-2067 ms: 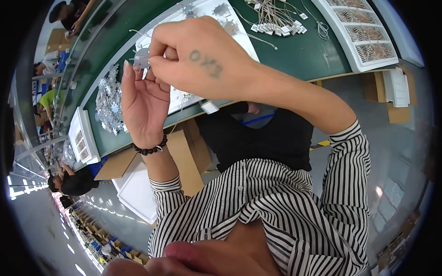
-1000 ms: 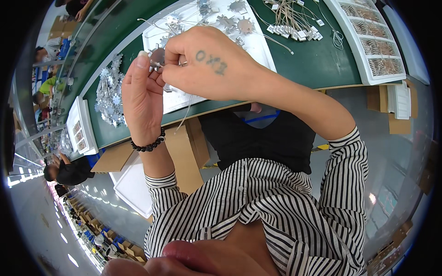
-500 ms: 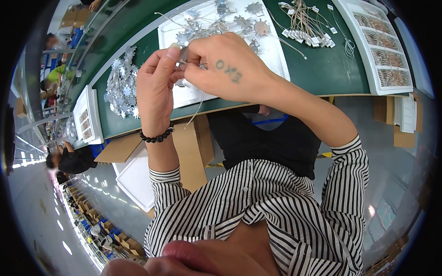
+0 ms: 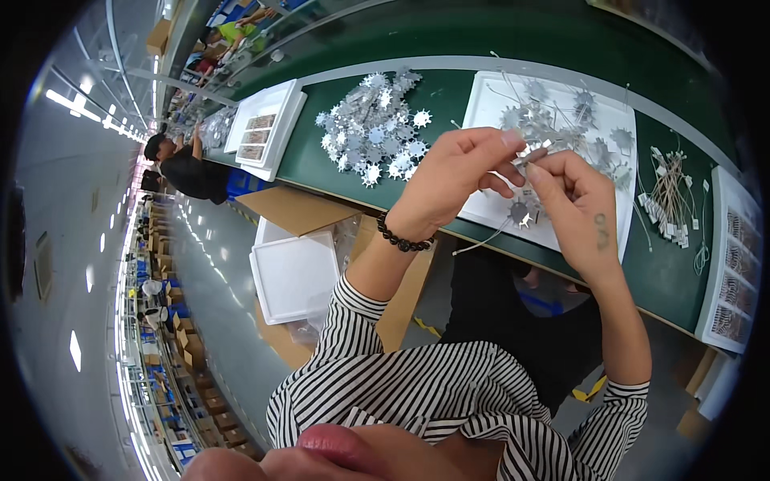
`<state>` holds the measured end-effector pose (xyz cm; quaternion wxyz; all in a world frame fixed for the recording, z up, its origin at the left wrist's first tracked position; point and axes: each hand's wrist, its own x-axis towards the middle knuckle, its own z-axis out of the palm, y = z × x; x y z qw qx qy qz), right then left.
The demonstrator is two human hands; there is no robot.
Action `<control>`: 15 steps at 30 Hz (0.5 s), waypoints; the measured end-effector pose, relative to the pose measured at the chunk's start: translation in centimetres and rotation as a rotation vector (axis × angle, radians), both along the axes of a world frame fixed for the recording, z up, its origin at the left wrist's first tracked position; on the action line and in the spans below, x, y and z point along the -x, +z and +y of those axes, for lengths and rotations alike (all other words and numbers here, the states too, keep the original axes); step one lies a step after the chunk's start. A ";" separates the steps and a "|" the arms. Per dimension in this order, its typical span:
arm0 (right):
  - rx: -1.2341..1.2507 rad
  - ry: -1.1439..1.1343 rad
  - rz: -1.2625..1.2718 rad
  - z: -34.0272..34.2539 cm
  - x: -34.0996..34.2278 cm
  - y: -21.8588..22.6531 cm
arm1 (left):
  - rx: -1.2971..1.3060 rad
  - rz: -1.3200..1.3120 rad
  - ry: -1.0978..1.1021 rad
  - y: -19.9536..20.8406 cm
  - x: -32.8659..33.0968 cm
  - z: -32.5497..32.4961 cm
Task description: Assembling small electronic components by attaching wires to a snowflake-shaped base on a factory assembly line.
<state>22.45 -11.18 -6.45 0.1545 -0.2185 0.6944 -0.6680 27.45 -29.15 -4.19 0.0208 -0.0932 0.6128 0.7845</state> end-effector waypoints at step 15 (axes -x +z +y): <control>-0.135 0.150 0.299 -0.5 0.5 0.4 | 0.535 0.280 0.140 -0.1 -0.7 -0.3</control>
